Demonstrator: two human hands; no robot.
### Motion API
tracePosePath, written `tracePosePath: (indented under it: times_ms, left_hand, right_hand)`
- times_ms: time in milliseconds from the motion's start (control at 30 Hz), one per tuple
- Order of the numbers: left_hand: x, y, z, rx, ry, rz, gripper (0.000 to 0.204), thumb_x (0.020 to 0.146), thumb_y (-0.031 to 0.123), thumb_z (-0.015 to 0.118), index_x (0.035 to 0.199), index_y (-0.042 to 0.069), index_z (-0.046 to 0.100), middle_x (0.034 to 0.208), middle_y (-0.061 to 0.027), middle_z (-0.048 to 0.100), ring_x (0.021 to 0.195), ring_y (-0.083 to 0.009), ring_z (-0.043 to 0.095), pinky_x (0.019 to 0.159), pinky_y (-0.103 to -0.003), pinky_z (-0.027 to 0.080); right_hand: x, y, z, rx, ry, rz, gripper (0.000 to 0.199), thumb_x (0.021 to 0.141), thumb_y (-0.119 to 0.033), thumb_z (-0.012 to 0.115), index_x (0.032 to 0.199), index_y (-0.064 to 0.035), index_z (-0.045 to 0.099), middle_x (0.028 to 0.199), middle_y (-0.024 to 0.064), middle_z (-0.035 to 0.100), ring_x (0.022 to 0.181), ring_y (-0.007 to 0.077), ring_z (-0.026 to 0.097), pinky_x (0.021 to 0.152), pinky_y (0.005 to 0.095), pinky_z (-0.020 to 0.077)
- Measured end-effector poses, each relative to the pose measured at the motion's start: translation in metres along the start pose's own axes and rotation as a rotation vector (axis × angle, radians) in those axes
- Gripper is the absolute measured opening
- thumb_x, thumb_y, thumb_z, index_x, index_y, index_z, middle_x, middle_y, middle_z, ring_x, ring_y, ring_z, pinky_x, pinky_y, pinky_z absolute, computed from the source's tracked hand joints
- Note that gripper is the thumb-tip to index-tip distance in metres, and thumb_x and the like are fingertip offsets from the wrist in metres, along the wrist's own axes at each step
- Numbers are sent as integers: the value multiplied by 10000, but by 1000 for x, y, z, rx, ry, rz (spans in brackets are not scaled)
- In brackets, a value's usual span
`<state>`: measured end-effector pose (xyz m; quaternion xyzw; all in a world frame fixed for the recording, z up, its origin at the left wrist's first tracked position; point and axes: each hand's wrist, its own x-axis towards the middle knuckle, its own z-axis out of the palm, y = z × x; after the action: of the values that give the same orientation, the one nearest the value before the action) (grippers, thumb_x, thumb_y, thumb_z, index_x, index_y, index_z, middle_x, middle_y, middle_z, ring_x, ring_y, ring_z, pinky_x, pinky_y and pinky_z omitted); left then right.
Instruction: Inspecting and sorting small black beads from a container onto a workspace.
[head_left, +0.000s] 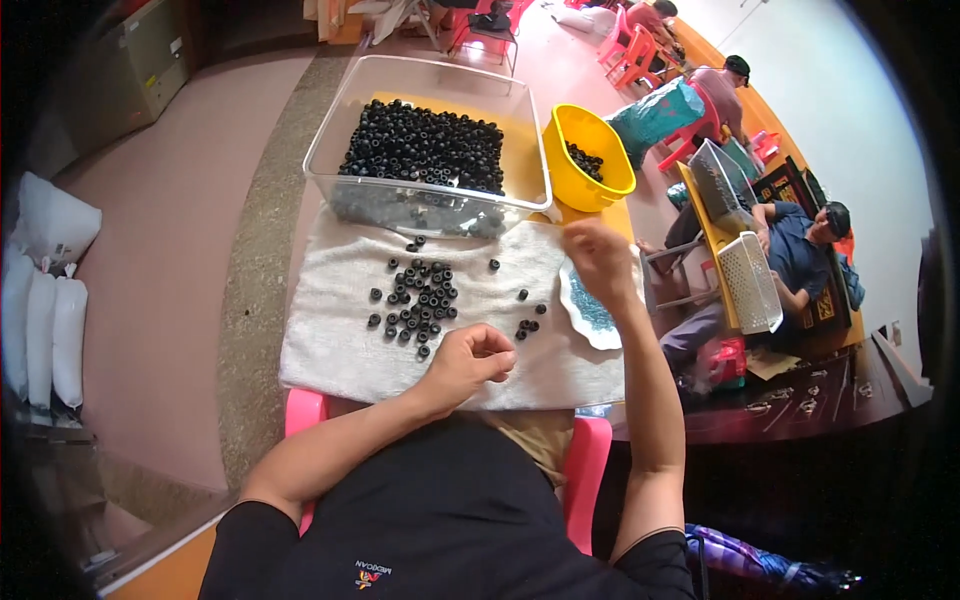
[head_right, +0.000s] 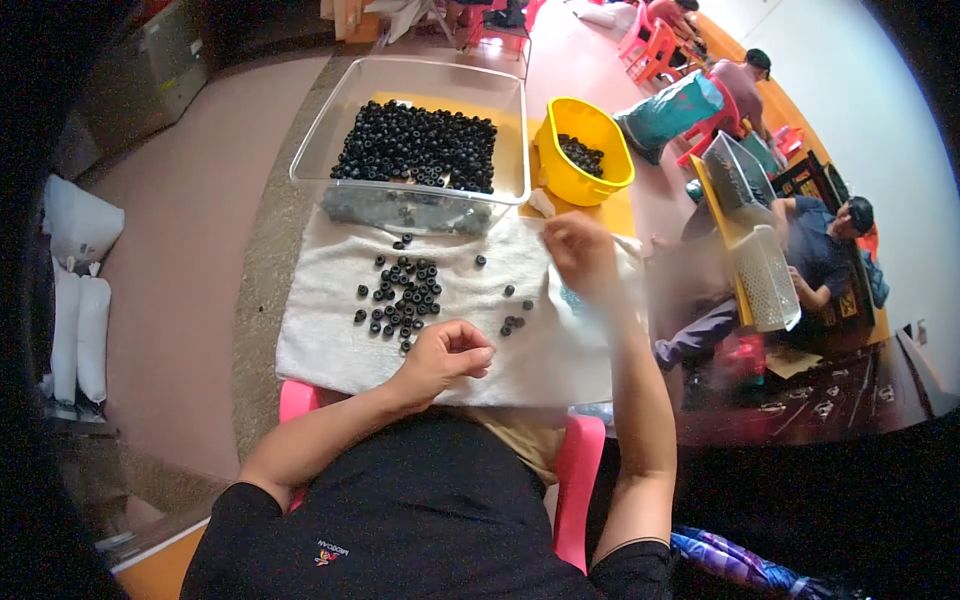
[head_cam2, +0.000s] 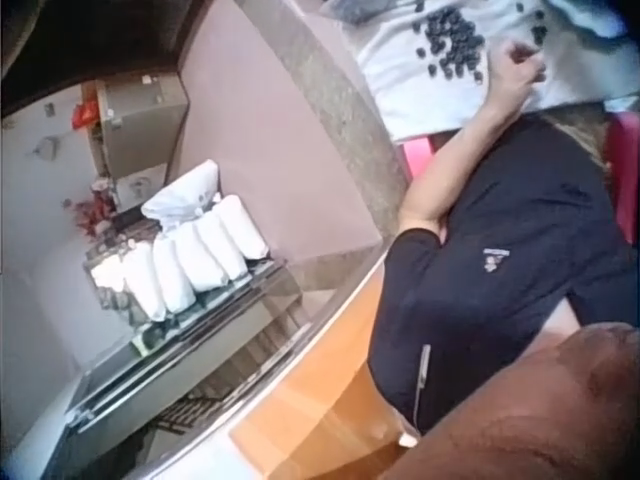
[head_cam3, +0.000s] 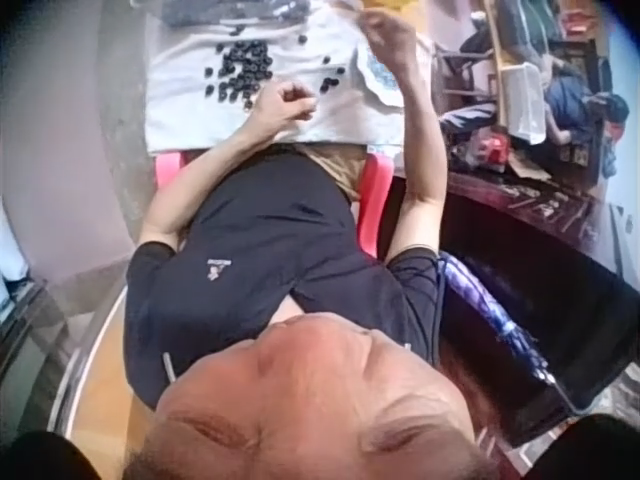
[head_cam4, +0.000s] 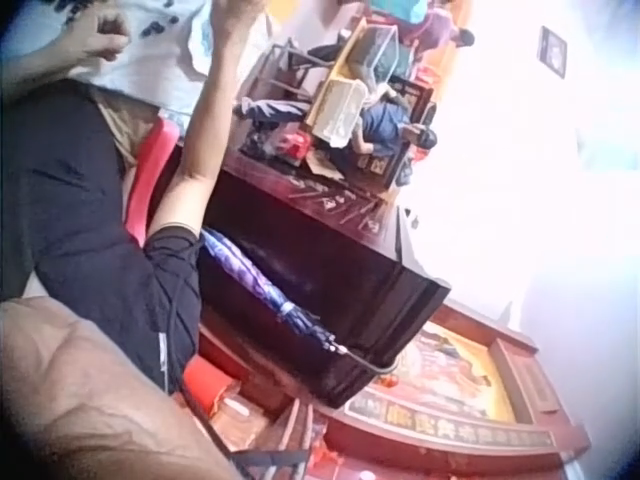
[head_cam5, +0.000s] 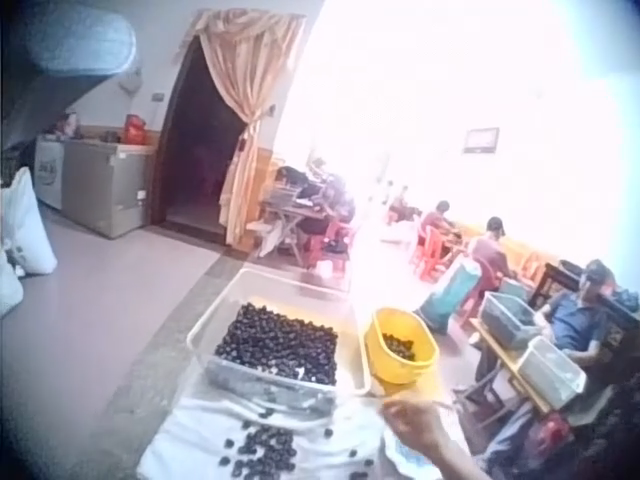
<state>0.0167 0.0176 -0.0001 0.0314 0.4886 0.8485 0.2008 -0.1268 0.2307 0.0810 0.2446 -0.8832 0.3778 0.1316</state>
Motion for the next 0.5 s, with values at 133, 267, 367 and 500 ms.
tracePosePath:
  times_ms: [133,267,367,500]
  left_hand:
    - [-1,-1,2,9,-23,9,103,899,90,692,952,19,640,856,-26,653,761,-88,617,714,-239,526]
    - [-3,-1,4,22,-42,22,106,904,95,688,952,20,631,853,-23,652,757,-82,611,705,-235,519]
    - [-5,0,5,27,-42,12,109,905,99,687,953,21,627,851,-20,650,758,-82,610,704,-236,519]
    - [-5,2,5,3,-38,22,117,905,104,691,953,19,628,845,-17,647,762,-82,610,704,-234,518]
  right_hand:
    - [-21,-22,36,-36,-231,5,120,826,-78,720,929,-18,707,883,112,696,707,192,672,651,305,528]
    - [-24,-30,60,-284,-236,-99,182,819,-128,700,986,-55,699,1004,99,678,882,277,667,775,368,524]
    - [-20,-30,75,-418,-249,-74,241,814,-159,696,1039,-74,684,1088,77,659,1046,286,608,889,399,484]
    - [-18,-25,81,-493,-320,-37,230,817,-154,693,1030,-68,686,1040,88,664,1005,299,609,877,394,487]
